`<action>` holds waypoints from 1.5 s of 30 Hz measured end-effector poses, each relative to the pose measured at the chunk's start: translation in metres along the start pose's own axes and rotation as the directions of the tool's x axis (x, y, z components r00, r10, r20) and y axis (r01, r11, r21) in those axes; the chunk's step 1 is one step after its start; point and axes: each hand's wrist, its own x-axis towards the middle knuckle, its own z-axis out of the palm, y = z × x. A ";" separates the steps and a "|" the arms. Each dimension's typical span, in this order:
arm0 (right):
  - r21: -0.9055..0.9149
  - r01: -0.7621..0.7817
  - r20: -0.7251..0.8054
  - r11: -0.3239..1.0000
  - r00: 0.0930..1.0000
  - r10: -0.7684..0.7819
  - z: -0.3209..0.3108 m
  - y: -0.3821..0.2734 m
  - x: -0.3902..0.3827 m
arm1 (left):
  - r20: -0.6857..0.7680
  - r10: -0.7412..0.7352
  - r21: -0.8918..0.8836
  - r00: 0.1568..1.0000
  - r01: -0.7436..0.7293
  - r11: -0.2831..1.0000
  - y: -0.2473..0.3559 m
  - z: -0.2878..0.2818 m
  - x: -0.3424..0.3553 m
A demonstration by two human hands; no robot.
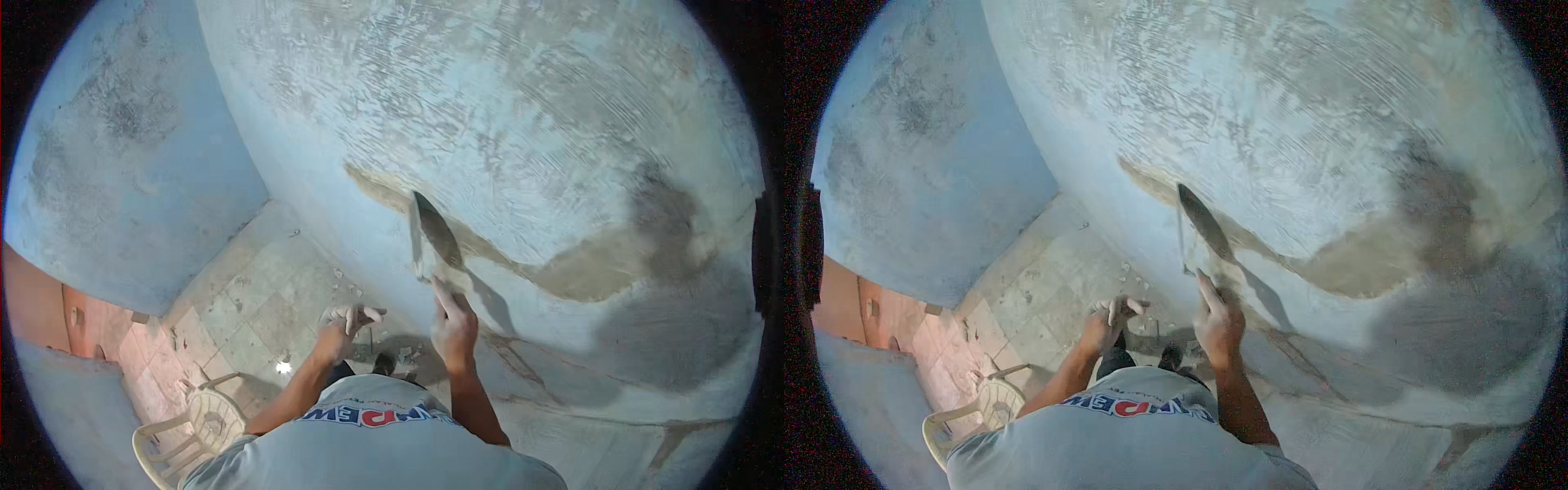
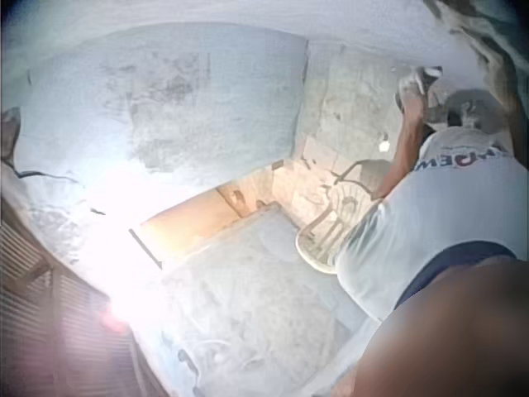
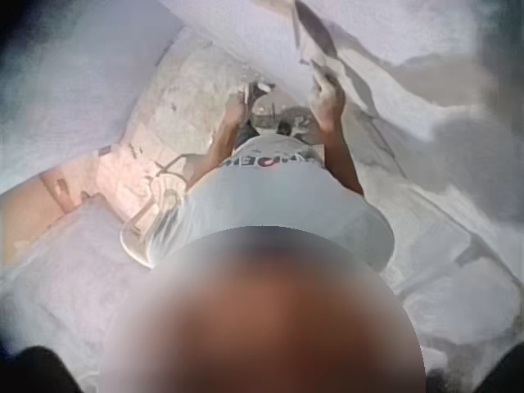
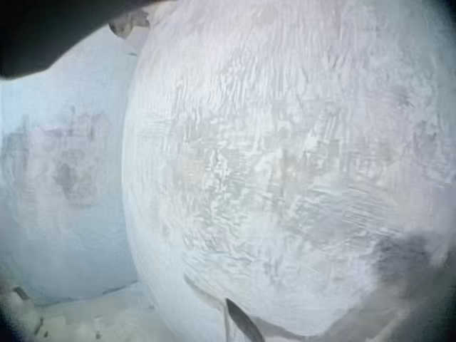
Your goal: The person patches and smooths a wall with a trowel, applying patching material to the surface.
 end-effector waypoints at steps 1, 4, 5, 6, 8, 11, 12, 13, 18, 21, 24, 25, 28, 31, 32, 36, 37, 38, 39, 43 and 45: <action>0.002 -0.005 -0.004 1.000 1.000 0.005 0.005 0.002 0.001 | -0.052 -0.041 -0.049 0.998 0.038 0.998 0.003 0.005 0.000; -0.033 -0.077 0.061 0.997 0.995 0.079 0.028 -0.002 0.013 | -0.209 -0.126 0.252 0.970 0.178 0.951 0.030 0.033 0.001; -0.018 -0.068 0.036 0.998 0.997 0.068 0.039 -0.009 0.029 | -0.286 -0.156 0.526 0.945 0.291 0.799 0.042 0.042 0.009; 0.001 -0.051 0.016 0.999 0.999 0.051 0.045 -0.013 0.039 | -0.370 -0.150 0.733 0.917 0.387 0.560 0.047 0.046 0.012; -0.055 -0.049 0.076 0.997 0.996 0.053 0.038 -0.012 0.038 | -0.317 -0.184 0.323 0.931 0.288 0.902 0.024 0.020 0.010; 0.025 -0.048 0.027 0.999 0.999 0.047 0.002 0.012 0.002 | 0.025 -0.057 -0.074 0.998 0.058 0.996 0.019 0.009 0.014; 0.022 -0.047 0.028 0.999 0.999 0.046 0.000 0.011 0.002 | 0.025 -0.056 -0.076 0.998 0.058 0.995 0.015 0.009 0.016; 0.030 -0.067 0.038 0.997 0.997 0.066 -0.001 0.011 0.002 | -0.017 -0.109 -0.175 0.994 0.105 0.979 0.012 0.008 0.019; 0.130 -0.117 0.007 0.985 0.993 0.117 0.050 -0.002 0.031 | -0.060 -0.323 -0.172 0.945 0.309 0.935 -0.006 0.023 0.027; 0.148 -0.141 0.007 0.979 0.990 0.142 0.022 0.011 -0.005 | 0.045 -0.269 -0.034 0.962 0.271 0.962 -0.007 0.029 0.021; 0.267 -0.199 0.020 0.943 0.979 0.201 0.011 0.017 -0.010 | 0.124 -0.221 -0.060 0.967 0.229 0.972 -0.011 0.020 0.019; 0.330 -0.237 0.046 0.914 0.971 0.236 0.004 0.014 -0.014 | -0.103 -0.351 -0.120 0.931 0.338 0.933 -0.005 0.033 0.019; 0.320 -0.271 0.118 0.908 0.962 0.245 0.026 -0.003 0.020 | -0.109 -0.377 -0.267 0.920 0.338 0.903 -0.021 0.018 0.017; 0.347 -0.209 0.047 0.914 0.978 0.205 0.037 -0.003 0.019 | 0.036 -0.284 -0.134 0.958 0.286 0.949 -0.011 0.017 0.020; 0.353 -0.201 0.052 0.914 0.979 0.195 0.026 0.000 0.006 | 0.029 -0.274 -0.134 0.961 0.275 0.952 -0.009 0.015 0.017; 0.330 -0.399 0.223 0.855 0.913 0.340 0.002 0.019 -0.006 | 0.022 -0.229 -0.139 0.973 0.230 0.963 -0.003 0.014 0.011; 0.386 -0.474 0.313 0.792 0.875 0.370 0.001 0.021 -0.006 | -0.019 -0.270 -0.192 0.963 0.262 0.946 -0.003 0.015 0.010; 0.381 -0.475 0.313 0.793 0.874 0.372 0.008 0.022 0.000 | -0.055 -0.313 -0.247 0.948 0.291 0.924 -0.003 0.016 0.010; 0.371 -0.465 0.371 0.804 0.868 0.331 0.016 0.005 0.024 | -0.032 -0.338 -0.220 0.940 0.324 0.920 -0.005 0.018 0.011; 0.196 -0.319 0.317 0.927 0.915 0.248 0.015 -0.001 0.029 | 0.112 -0.362 -0.059 0.926 0.369 0.927 -0.006 0.031 0.017; 0.264 -0.346 0.307 0.900 0.915 0.262 -0.002 0.025 -0.004 | 0.118 -0.304 -0.007 0.945 0.307 0.952 0.006 0.031 0.015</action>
